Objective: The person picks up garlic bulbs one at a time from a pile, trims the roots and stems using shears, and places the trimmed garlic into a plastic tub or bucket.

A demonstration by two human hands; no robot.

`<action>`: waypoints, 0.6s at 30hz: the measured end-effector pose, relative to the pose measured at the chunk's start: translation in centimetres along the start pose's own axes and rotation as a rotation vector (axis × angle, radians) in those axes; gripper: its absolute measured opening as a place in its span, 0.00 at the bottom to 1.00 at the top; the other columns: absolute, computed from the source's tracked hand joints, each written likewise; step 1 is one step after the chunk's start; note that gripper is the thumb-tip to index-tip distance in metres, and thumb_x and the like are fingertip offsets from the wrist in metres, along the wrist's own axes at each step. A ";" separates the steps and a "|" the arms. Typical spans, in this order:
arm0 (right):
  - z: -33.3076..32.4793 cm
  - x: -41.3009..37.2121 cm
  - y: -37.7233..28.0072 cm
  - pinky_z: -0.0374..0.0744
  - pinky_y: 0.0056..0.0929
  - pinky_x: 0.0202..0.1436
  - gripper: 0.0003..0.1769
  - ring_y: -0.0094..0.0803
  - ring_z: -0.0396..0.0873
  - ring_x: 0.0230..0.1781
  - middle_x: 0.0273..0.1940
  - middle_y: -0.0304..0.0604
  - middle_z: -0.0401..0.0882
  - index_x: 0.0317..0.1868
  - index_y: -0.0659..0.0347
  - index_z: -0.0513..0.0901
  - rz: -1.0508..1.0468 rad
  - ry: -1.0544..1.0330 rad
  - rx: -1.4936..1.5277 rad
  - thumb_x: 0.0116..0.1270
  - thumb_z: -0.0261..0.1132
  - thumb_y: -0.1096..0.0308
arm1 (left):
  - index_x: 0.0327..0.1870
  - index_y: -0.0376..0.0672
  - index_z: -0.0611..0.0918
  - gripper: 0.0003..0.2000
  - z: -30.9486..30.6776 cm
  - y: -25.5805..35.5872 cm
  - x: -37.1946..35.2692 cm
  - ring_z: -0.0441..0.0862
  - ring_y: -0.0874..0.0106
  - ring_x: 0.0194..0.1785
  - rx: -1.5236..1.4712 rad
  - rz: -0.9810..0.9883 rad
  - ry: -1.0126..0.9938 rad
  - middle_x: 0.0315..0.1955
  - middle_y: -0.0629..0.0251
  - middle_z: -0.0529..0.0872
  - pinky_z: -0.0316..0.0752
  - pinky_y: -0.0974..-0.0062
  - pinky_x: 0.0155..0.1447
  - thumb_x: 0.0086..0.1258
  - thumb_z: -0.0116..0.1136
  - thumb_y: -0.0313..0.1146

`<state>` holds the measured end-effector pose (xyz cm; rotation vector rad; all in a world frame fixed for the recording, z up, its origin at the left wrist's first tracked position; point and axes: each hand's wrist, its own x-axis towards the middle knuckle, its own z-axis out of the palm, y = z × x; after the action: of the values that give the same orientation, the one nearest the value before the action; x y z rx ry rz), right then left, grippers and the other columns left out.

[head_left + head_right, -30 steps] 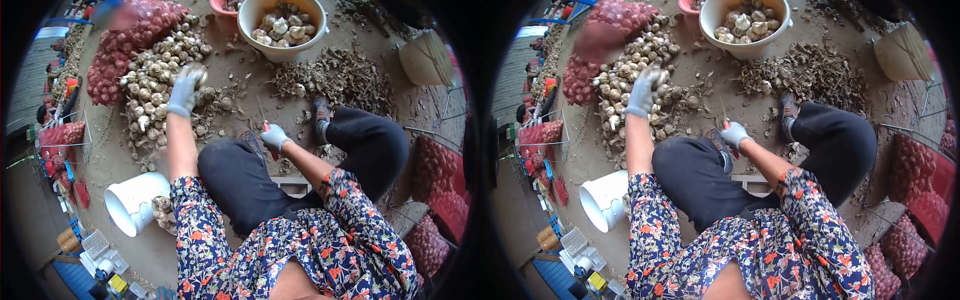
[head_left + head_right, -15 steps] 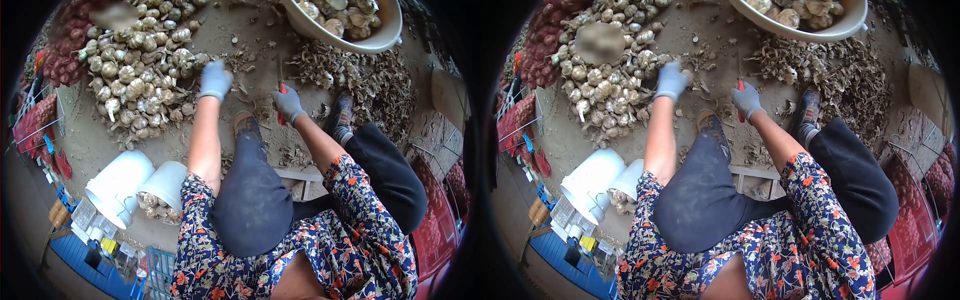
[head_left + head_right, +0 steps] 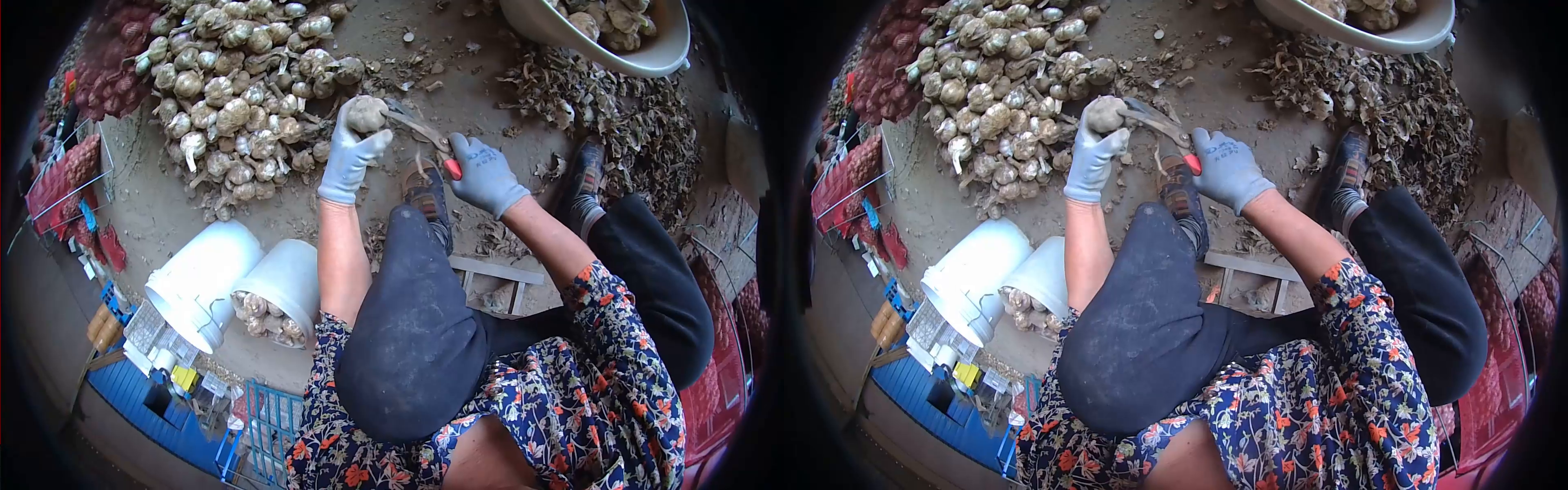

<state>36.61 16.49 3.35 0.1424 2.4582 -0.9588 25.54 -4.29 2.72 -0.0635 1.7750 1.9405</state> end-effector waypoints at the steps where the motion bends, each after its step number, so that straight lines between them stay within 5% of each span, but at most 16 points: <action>1: -0.8 -0.3 -0.6 0.74 0.49 0.47 0.17 0.56 0.77 0.43 0.39 0.59 0.78 0.47 0.61 0.69 -0.007 0.000 0.006 0.60 0.61 0.63 | 0.60 0.43 0.71 0.31 -0.1 1.4 -0.7 0.78 0.78 0.44 -0.014 -0.112 -0.016 0.45 0.67 0.79 0.76 0.82 0.44 0.53 0.71 0.26; 3: -2.3 -0.8 -1.8 0.76 0.46 0.46 0.25 0.51 0.79 0.42 0.40 0.55 0.78 0.48 0.60 0.69 -0.072 0.047 -0.160 0.58 0.66 0.54 | 0.59 0.40 0.71 0.29 -0.1 4.0 -2.1 0.78 0.79 0.43 0.073 -0.220 0.038 0.45 0.67 0.81 0.78 0.82 0.40 0.54 0.70 0.27; 8: -3.7 -1.2 -2.3 0.76 0.45 0.46 0.27 0.49 0.79 0.42 0.39 0.53 0.77 0.49 0.59 0.68 -0.122 0.091 -0.207 0.57 0.67 0.52 | 0.57 0.38 0.71 0.28 0.6 6.4 -2.8 0.78 0.79 0.46 0.067 -0.093 0.016 0.46 0.65 0.80 0.77 0.79 0.50 0.54 0.69 0.26; 11: -4.2 -1.6 -3.4 0.75 0.45 0.48 0.28 0.48 0.79 0.43 0.40 0.52 0.77 0.50 0.59 0.68 -0.098 0.087 -0.162 0.57 0.67 0.51 | 0.58 0.38 0.70 0.29 0.8 5.6 -2.8 0.76 0.75 0.52 0.475 0.076 0.078 0.52 0.62 0.77 0.73 0.76 0.58 0.52 0.66 0.22; 15: -4.3 -1.6 -4.9 0.73 0.47 0.52 0.29 0.47 0.78 0.46 0.41 0.51 0.76 0.52 0.59 0.68 -0.099 0.113 -0.271 0.58 0.66 0.51 | 0.61 0.36 0.69 0.35 2.7 6.3 -3.2 0.76 0.71 0.55 0.602 0.224 0.142 0.54 0.58 0.77 0.73 0.73 0.60 0.48 0.70 0.24; 18: -4.7 -1.3 -5.2 0.73 0.48 0.52 0.30 0.46 0.78 0.47 0.43 0.52 0.76 0.55 0.60 0.68 -0.114 0.079 -0.297 0.59 0.65 0.51 | 0.60 0.36 0.72 0.35 1.9 6.1 -2.9 0.79 0.69 0.54 0.696 0.129 0.146 0.53 0.57 0.79 0.75 0.72 0.57 0.46 0.73 0.26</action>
<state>34.44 15.83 10.11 -0.0621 2.6728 -0.6326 26.29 -3.55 9.65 0.1557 2.5050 1.3183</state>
